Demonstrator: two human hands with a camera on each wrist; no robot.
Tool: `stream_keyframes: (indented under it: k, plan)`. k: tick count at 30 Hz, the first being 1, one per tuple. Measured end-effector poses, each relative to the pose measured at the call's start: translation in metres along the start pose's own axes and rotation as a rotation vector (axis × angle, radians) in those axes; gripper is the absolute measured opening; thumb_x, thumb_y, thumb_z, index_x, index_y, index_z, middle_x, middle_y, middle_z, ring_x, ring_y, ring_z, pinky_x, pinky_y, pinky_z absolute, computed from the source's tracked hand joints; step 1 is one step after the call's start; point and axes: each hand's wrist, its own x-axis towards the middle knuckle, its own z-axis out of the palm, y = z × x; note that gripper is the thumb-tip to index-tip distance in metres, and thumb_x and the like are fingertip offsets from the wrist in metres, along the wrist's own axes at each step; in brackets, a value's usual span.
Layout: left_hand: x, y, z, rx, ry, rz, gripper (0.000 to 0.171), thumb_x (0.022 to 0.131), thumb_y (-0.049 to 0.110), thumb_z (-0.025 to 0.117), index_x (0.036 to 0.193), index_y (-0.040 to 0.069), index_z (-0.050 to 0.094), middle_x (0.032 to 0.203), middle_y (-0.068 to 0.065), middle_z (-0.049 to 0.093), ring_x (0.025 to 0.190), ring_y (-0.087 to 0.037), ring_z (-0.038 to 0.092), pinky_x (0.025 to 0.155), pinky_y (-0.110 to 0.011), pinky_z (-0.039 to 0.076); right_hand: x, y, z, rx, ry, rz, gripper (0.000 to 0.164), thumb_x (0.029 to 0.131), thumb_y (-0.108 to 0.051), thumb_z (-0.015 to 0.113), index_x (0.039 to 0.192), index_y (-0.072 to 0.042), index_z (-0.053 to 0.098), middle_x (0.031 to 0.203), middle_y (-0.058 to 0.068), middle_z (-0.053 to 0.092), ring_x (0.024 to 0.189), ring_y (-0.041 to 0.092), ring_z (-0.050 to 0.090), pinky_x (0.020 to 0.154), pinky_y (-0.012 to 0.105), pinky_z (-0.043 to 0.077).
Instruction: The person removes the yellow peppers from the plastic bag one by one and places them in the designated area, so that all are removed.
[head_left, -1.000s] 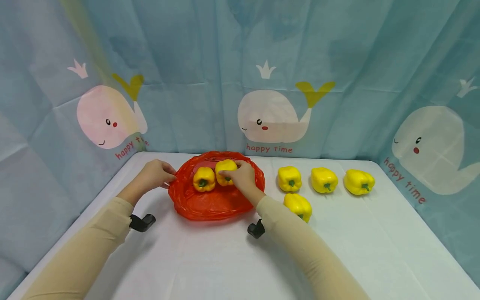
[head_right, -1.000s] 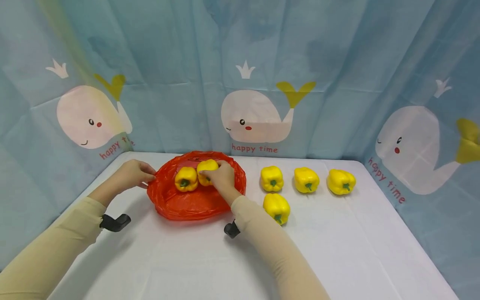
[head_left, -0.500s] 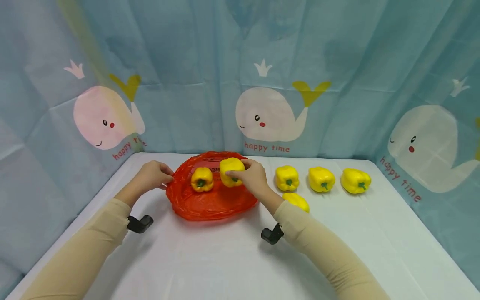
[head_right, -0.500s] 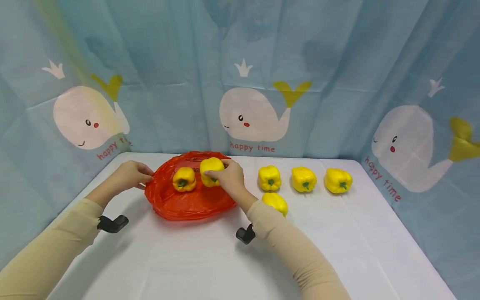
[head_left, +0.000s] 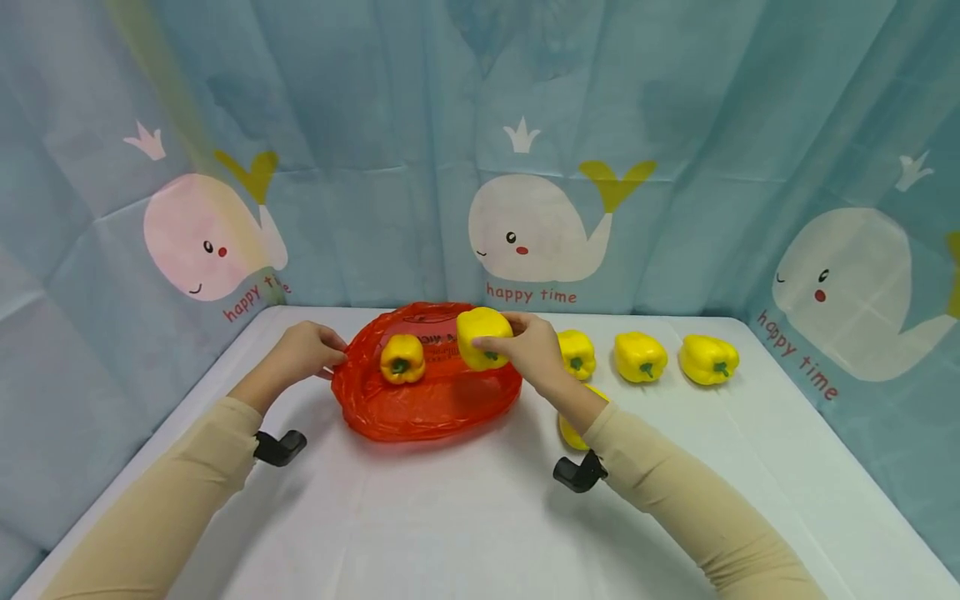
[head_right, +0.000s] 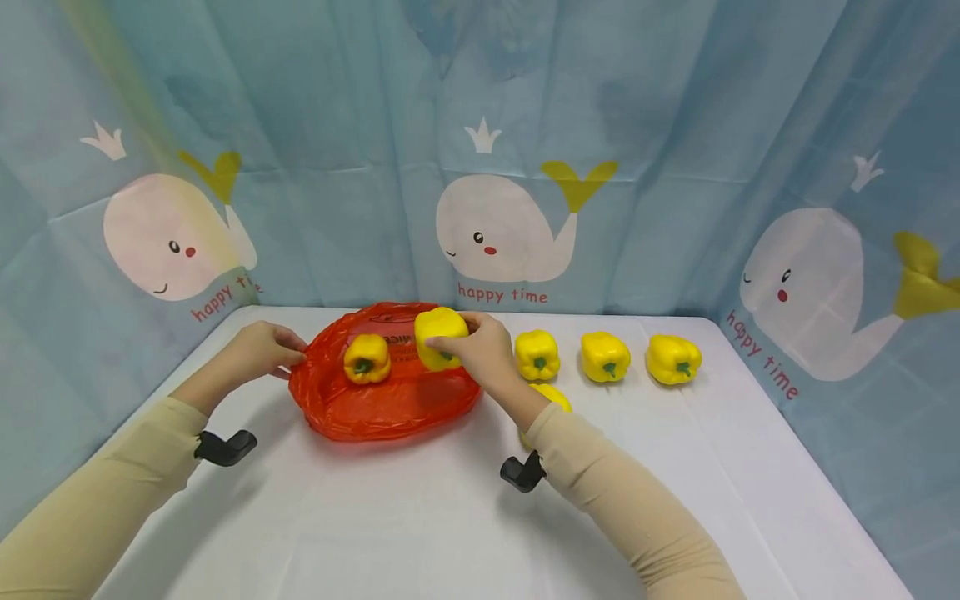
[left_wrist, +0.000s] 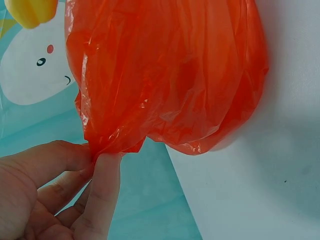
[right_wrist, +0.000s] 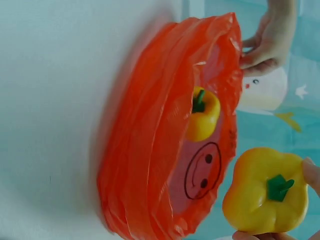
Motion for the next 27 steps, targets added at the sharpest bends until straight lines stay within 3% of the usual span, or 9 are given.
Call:
stream_keyframes:
  k: [11, 14, 18, 23, 27]
  plan:
    - [0.001, -0.002, -0.001, -0.005, -0.003, -0.001, 0.032, 0.096, 0.01, 0.061, 0.12, -0.012, 0.062, 0.11, -0.028, 0.067, 0.086, -0.023, 0.071, 0.079, -0.039, 0.063, -0.015, -0.003, -0.035, -0.068, -0.015, 0.03, 0.075, 0.081, -0.037, 0.08, 0.145, -0.011, 0.05, 0.143, 0.007, 0.057, 0.126, 0.025, 0.055, 0.107, 0.041, 0.051]
    - [0.0, -0.003, -0.001, -0.005, -0.006, -0.009, 0.033, 0.096, 0.01, 0.061, 0.121, -0.012, 0.062, 0.111, -0.028, 0.067, 0.087, -0.023, 0.071, 0.079, -0.039, 0.063, -0.018, -0.002, -0.044, -0.08, -0.015, 0.051, 0.075, 0.081, -0.038, 0.081, 0.145, -0.014, 0.05, 0.143, 0.005, 0.056, 0.117, 0.024, 0.057, 0.091, 0.032, 0.056]
    - [0.0, -0.003, -0.001, -0.002, 0.0, -0.007, 0.033, 0.096, 0.01, 0.061, 0.12, -0.012, 0.062, 0.112, -0.028, 0.067, 0.087, -0.023, 0.071, 0.081, -0.04, 0.062, -0.023, 0.003, -0.053, -0.08, -0.029, 0.055, 0.072, 0.081, -0.039, 0.08, 0.143, -0.016, 0.052, 0.141, 0.005, 0.058, 0.109, 0.025, 0.057, 0.073, 0.025, 0.053]
    - [0.0, -0.002, -0.001, -0.002, 0.004, -0.007, 0.033, 0.097, 0.011, 0.06, 0.121, -0.011, 0.062, 0.112, -0.027, 0.067, 0.089, -0.025, 0.071, 0.081, -0.039, 0.062, -0.031, 0.01, -0.064, -0.087, -0.036, 0.056, 0.071, 0.083, -0.039, 0.079, 0.143, -0.013, 0.051, 0.141, 0.008, 0.058, 0.116, 0.027, 0.059, 0.084, 0.033, 0.06]
    - [-0.002, -0.004, -0.001, -0.006, 0.003, -0.017, 0.033, 0.097, 0.011, 0.06, 0.121, -0.011, 0.062, 0.112, -0.027, 0.067, 0.089, -0.026, 0.071, 0.079, -0.038, 0.063, -0.038, 0.013, -0.074, -0.103, -0.034, 0.061, 0.074, 0.084, -0.04, 0.078, 0.146, -0.011, 0.048, 0.145, 0.01, 0.055, 0.123, 0.028, 0.058, 0.095, 0.039, 0.058]
